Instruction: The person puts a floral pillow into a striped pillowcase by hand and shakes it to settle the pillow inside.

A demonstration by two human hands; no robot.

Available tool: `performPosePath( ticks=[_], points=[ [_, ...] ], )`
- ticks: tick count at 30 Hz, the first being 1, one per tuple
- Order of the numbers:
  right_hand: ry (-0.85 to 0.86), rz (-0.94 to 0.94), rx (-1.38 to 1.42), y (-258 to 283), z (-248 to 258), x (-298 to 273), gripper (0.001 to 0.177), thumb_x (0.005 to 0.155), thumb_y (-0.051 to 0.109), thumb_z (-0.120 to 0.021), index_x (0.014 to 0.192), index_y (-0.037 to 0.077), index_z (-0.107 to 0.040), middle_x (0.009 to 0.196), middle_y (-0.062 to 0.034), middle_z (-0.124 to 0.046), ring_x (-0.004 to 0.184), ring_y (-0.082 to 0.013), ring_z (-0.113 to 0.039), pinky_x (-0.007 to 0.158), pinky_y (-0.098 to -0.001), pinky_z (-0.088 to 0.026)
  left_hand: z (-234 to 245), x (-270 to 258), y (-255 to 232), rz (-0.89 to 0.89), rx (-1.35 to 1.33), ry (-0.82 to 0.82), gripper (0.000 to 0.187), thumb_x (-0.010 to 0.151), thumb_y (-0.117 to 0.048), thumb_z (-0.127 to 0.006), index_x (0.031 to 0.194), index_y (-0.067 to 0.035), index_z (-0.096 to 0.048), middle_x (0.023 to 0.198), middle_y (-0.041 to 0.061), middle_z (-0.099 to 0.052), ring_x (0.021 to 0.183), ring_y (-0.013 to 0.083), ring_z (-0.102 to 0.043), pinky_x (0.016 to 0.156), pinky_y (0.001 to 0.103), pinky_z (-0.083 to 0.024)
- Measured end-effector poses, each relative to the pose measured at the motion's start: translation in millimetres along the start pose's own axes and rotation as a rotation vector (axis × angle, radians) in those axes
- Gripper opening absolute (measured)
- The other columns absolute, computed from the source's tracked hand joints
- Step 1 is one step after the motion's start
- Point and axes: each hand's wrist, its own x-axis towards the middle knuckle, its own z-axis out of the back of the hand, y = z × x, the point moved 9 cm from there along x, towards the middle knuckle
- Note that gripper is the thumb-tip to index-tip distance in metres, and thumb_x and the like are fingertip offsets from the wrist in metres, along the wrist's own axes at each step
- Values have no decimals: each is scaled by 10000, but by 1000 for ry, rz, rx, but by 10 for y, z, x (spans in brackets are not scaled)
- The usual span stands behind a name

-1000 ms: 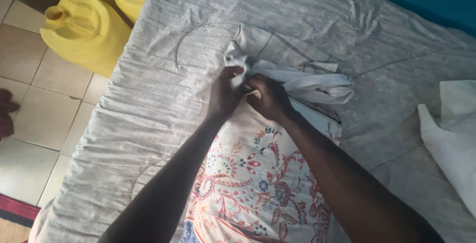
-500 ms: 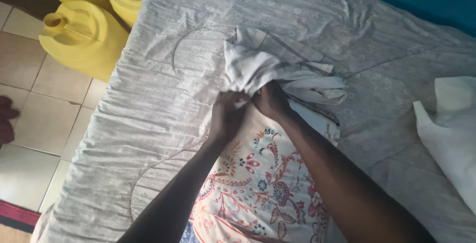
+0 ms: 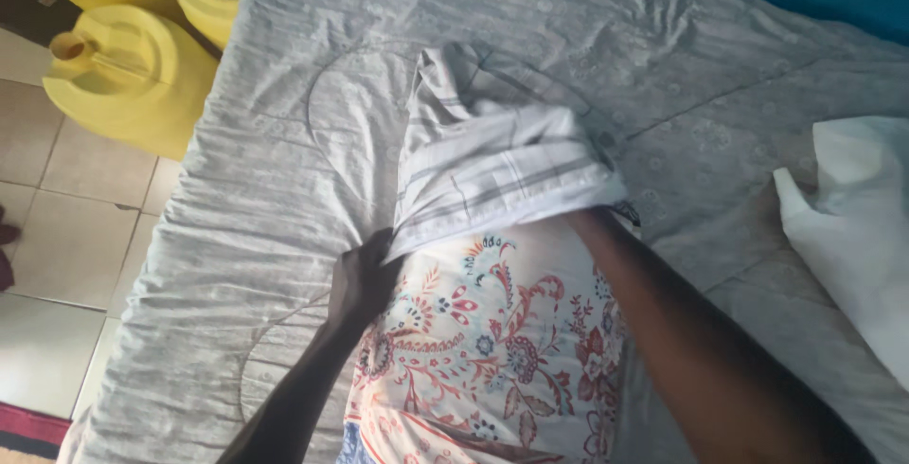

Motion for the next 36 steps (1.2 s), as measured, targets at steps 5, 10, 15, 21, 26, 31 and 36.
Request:
performPosePath(
  ticks=[5,10,15,21,26,31,36],
  points=[
    [177,-7,-170,-371,335,-314,294,938,276,-674,1170,97,-691,1100,-133,-724,1069,-315,-688,961,-461,-506,-3,-55,-94,92,54,23,515,827,-274,-754,1319,-165,-646,887,198,-741,810,359,-750,731,460,-559],
    [296,-25,-272,-666,233,-616,282,957,292,-654,1172,117,-706,1112,-115,-733,1084,-291,-690,992,-450,-501,-23,-15,-219,-148,163,-39,550,822,-194,-740,1352,-121,-610,1026,207,-738,927,404,-716,748,488,-561],
    [234,-69,-249,-705,550,-853,278,956,273,-632,1168,108,-703,1099,-119,-731,1072,-289,-692,977,-449,-509,-84,0,-228,-148,234,2,583,814,-186,-731,1375,-118,-587,1031,204,-739,921,405,-717,756,498,-560],
    [80,-281,-594,-1657,752,-1185,300,931,312,-701,1051,37,-694,1003,-201,-715,958,-404,-704,844,-503,-559,-230,26,-179,-274,241,-65,514,856,-173,-702,1358,-103,-618,1072,213,-730,940,415,-710,773,492,-565],
    [-66,-150,-257,-2628,416,-1352,296,874,249,-711,1059,18,-712,991,-250,-717,923,-454,-691,784,-521,-564,-180,186,-296,-311,346,23,507,861,-214,-705,1347,-105,-612,1120,192,-713,1034,403,-686,866,486,-564],
    [73,-744,396,-2911,-97,-1625,267,881,233,-685,1094,75,-714,972,-128,-720,852,-304,-669,743,-445,-567,-2,391,-988,-284,394,111,774,739,-161,-732,1472,-99,-488,1268,243,-581,1157,431,-606,967,489,-513],
    [-243,-1002,1110,-2054,-231,-1591,271,1011,341,-548,1093,126,-690,964,-19,-681,834,-179,-671,694,-396,-569,-979,527,-2197,-697,232,113,573,828,-284,-756,1351,-104,-604,1305,201,-659,1203,388,-632,1037,475,-501]
  ],
)
